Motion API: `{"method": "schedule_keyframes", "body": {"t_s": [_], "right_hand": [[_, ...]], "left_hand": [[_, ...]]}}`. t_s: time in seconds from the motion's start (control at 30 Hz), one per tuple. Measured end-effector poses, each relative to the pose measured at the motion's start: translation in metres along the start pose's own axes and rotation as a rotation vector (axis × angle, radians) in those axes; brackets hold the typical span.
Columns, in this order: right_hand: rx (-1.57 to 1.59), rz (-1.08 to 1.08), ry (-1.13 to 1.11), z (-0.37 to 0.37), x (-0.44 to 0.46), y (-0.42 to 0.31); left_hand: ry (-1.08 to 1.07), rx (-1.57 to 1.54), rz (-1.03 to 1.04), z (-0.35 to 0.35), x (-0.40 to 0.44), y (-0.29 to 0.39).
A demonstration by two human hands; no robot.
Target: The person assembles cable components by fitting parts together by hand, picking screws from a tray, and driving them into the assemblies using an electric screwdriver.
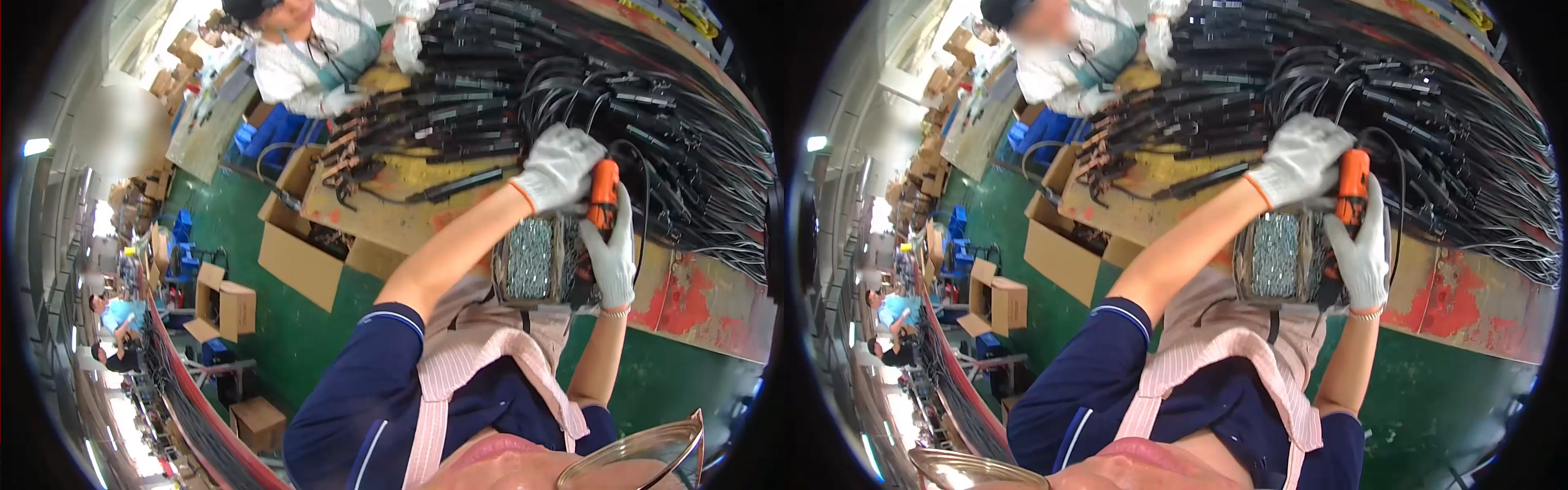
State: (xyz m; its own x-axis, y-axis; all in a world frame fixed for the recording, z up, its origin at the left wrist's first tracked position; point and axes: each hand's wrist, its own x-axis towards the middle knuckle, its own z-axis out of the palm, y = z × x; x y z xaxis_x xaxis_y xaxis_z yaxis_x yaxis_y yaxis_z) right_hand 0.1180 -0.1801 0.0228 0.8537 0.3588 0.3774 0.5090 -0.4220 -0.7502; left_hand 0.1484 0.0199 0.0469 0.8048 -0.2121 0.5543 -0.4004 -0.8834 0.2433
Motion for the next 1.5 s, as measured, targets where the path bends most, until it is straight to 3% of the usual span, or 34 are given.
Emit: {"method": "schedule_keyframes", "body": {"t_s": [0.03, 0.07, 0.13, 0.3, 0.4, 0.47, 0.57, 0.67, 0.83, 0.93, 1.07, 1.17, 1.33, 1.4, 1.47, 1.5], "right_hand": [[-0.070, 0.162, -0.095, -0.004, 0.003, -0.022], [-0.263, -0.063, -0.015, 0.001, 0.001, -0.005], [-0.272, -0.022, 0.001, 0.000, 0.001, -0.005], [-0.205, 0.025, 0.116, 0.008, 0.002, -0.016], [-0.245, -0.358, 0.017, 0.019, 0.029, -0.056], [-0.273, -0.519, -0.225, 0.044, 0.048, -0.088], [-0.254, -0.669, -0.396, 0.109, 0.056, -0.093], [-0.385, -0.721, -0.518, 0.159, 0.061, -0.078], [-0.475, -0.622, -0.579, 0.173, 0.061, -0.073], [-0.481, -0.602, -0.574, 0.171, 0.059, -0.071], [-0.459, -0.541, -0.721, 0.170, 0.068, -0.074], [-0.196, -0.593, -0.754, 0.171, 0.078, -0.092], [-0.197, -0.677, -0.852, 0.168, 0.098, -0.131], [-0.227, -0.794, -0.963, 0.169, 0.094, -0.149], [-0.184, -0.958, -0.896, 0.188, 0.090, -0.141], [-0.185, -0.943, -0.955, 0.185, 0.090, -0.151]], "left_hand": [[0.061, -0.022, 0.006, -0.017, -0.013, -0.001], [0.157, -0.070, -0.028, -0.028, -0.030, -0.004], [0.275, -0.009, -0.104, -0.048, -0.075, -0.012], [0.121, 0.033, -0.681, -0.113, -0.214, -0.030], [0.043, 0.371, -0.864, -0.161, -0.276, -0.063], [-0.067, 0.602, -0.900, -0.183, -0.302, -0.087], [-0.376, 0.619, -0.985, -0.204, -0.316, -0.111], [-0.643, 0.711, -0.891, -0.222, -0.308, -0.124], [-0.798, 0.779, -0.673, -0.236, -0.308, -0.139], [-0.767, 0.755, -0.536, -0.249, -0.302, -0.133], [-0.457, 0.694, -0.494, -0.280, -0.293, -0.107], [-0.236, 0.683, -0.308, -0.306, -0.279, -0.081], [-0.229, 0.727, -0.347, -0.326, -0.246, -0.025], [-0.229, 0.735, -0.366, -0.327, -0.240, -0.008], [-0.227, 0.733, -0.394, -0.327, -0.241, 0.004], [-0.228, 0.740, -0.421, -0.324, -0.240, 0.013]]}}
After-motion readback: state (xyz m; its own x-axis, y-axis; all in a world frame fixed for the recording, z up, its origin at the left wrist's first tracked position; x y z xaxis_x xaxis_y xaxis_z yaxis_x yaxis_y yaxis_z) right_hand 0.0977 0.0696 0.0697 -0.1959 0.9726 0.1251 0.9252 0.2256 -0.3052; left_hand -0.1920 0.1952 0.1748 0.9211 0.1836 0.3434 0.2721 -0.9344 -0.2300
